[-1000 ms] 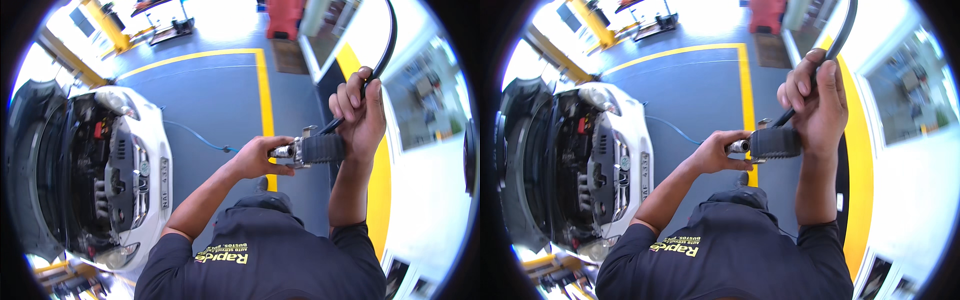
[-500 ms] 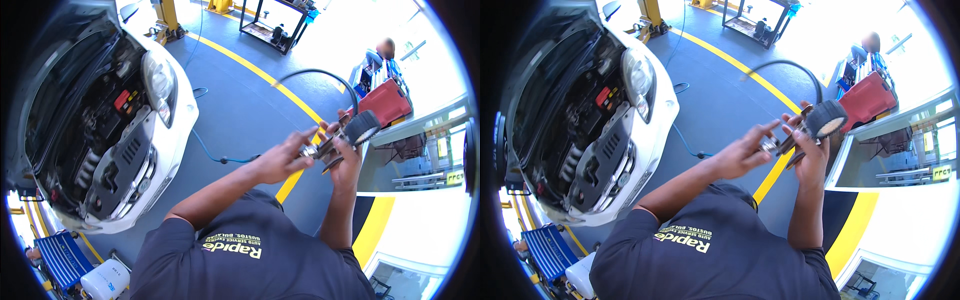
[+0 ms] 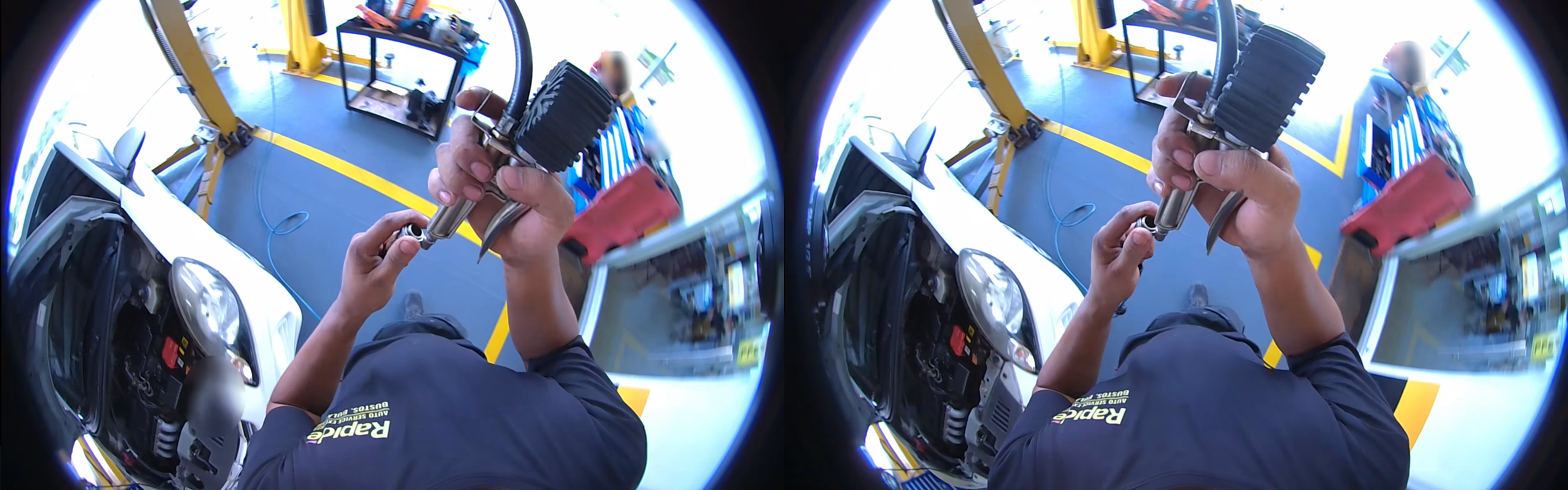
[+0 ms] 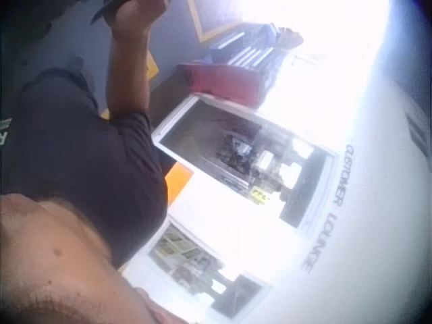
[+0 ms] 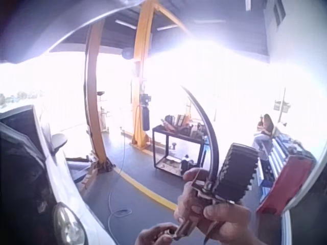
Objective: The person checks the engine oil level using the dipstick, wipes it with a cloth, and reinserts it. They then pour oil from a yellow bottle into the engine and check the tire pressure using a gauge on two front tires.
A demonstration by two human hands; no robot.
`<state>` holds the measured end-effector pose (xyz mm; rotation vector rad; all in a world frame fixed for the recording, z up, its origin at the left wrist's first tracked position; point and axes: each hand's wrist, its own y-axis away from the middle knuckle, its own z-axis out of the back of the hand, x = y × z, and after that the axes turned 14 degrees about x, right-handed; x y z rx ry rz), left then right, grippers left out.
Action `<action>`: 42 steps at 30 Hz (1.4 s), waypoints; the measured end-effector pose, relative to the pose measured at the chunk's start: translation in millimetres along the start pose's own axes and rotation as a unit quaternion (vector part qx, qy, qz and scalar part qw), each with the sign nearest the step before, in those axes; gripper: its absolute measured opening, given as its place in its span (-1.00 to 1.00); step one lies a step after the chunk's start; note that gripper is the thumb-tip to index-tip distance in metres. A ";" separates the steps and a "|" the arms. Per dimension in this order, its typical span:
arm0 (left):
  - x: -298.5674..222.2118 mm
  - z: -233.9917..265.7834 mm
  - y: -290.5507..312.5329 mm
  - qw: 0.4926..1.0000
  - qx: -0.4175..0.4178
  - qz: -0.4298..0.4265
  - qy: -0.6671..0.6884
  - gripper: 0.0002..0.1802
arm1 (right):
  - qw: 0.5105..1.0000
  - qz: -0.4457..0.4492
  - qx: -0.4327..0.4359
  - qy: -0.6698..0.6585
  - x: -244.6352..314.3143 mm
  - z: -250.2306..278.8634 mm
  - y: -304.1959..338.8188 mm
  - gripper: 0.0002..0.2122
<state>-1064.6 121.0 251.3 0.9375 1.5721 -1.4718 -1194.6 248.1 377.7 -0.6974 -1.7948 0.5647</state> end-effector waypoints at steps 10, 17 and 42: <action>41.6 198.5 -189.5 0.983 -0.130 -0.057 -0.118 -0.63 | 0.979 -0.008 0.151 -0.135 -102.0 200.8 -252.5 -0.32; 82.9 349.1 -282.5 0.986 -0.153 -0.051 0.028 -0.59 | 0.962 -0.068 0.187 -0.189 -219.4 286.4 -392.2 -0.34; 219.7 642.4 -339.6 0.776 -0.617 -0.038 -0.122 -0.18 | 0.559 -0.404 0.702 -0.177 -653.7 485.4 -708.3 -0.33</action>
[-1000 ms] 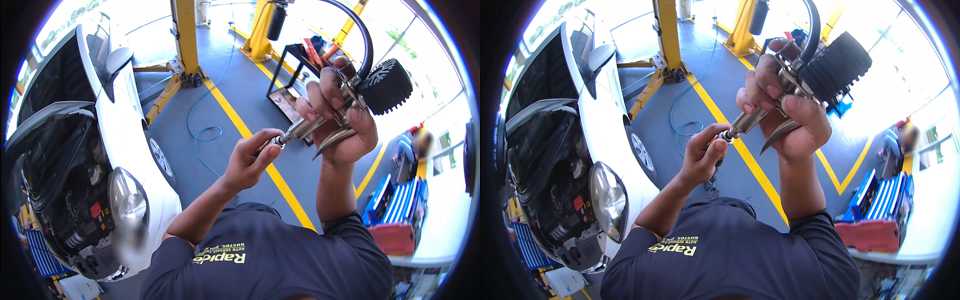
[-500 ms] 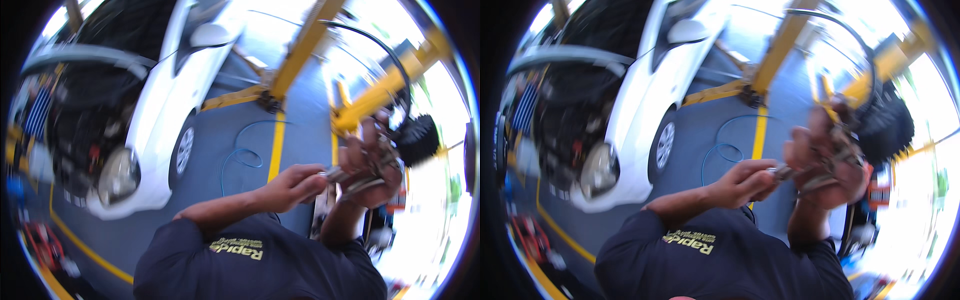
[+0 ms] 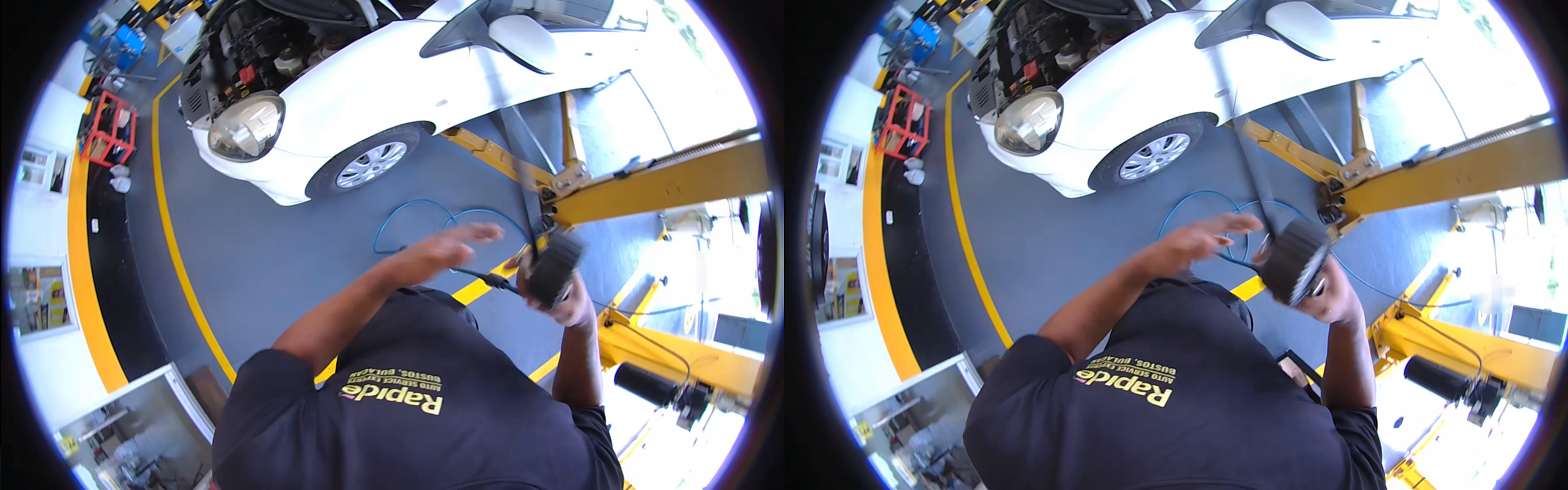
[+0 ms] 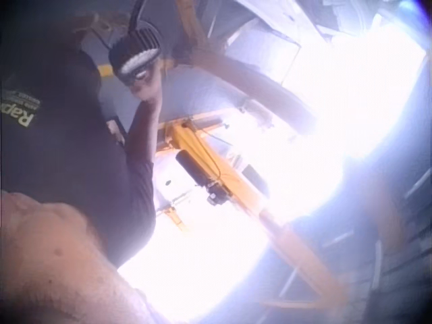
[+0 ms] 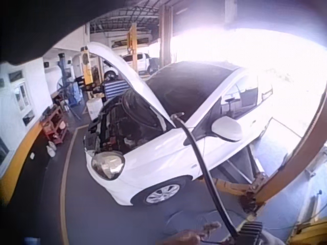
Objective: The person checks the engine oil level using the dipstick, wipes it with a cloth, and reinserts it. They then pour oil from a yellow bottle into the engine and check the tire pressure using a gauge on two front tires.
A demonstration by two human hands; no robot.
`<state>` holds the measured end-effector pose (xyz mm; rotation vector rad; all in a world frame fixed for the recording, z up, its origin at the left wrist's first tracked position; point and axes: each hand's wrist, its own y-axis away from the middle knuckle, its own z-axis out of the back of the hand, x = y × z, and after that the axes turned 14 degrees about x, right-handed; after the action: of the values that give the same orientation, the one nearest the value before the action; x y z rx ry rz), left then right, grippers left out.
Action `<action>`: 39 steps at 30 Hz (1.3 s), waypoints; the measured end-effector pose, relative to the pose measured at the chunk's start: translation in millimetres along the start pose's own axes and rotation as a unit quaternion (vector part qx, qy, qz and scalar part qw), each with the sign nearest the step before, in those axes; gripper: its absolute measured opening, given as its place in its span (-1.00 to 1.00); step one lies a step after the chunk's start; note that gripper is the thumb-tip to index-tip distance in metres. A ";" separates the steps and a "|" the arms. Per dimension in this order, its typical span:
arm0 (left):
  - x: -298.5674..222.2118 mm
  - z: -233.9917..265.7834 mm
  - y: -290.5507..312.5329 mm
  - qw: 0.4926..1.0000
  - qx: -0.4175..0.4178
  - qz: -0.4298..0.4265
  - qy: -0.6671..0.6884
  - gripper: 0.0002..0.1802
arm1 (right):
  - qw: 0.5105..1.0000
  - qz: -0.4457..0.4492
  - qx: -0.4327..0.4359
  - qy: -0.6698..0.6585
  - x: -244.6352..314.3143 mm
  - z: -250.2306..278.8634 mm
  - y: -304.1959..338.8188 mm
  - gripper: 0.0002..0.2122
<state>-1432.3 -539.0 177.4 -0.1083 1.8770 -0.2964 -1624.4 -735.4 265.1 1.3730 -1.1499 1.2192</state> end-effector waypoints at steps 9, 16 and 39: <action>116.5 61.9 54.6 0.712 -0.553 -0.039 0.431 -0.58 | 0.825 -0.388 0.330 0.245 -127.9 129.9 -9.5 -0.50; 347.5 143.0 70.0 0.541 -0.739 0.053 0.399 -0.56 | 0.745 -0.415 0.436 0.287 -335.3 216.8 -68.6 -0.51; 638.4 536.4 227.9 0.676 -0.625 0.324 0.217 -0.71 | 0.687 -0.485 0.367 0.397 -721.3 153.4 -273.6 -0.57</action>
<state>-1115.2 -541.3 -626.8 -0.2935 2.0996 1.6337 -1382.8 -811.3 -479.6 1.3918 0.7547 1.2070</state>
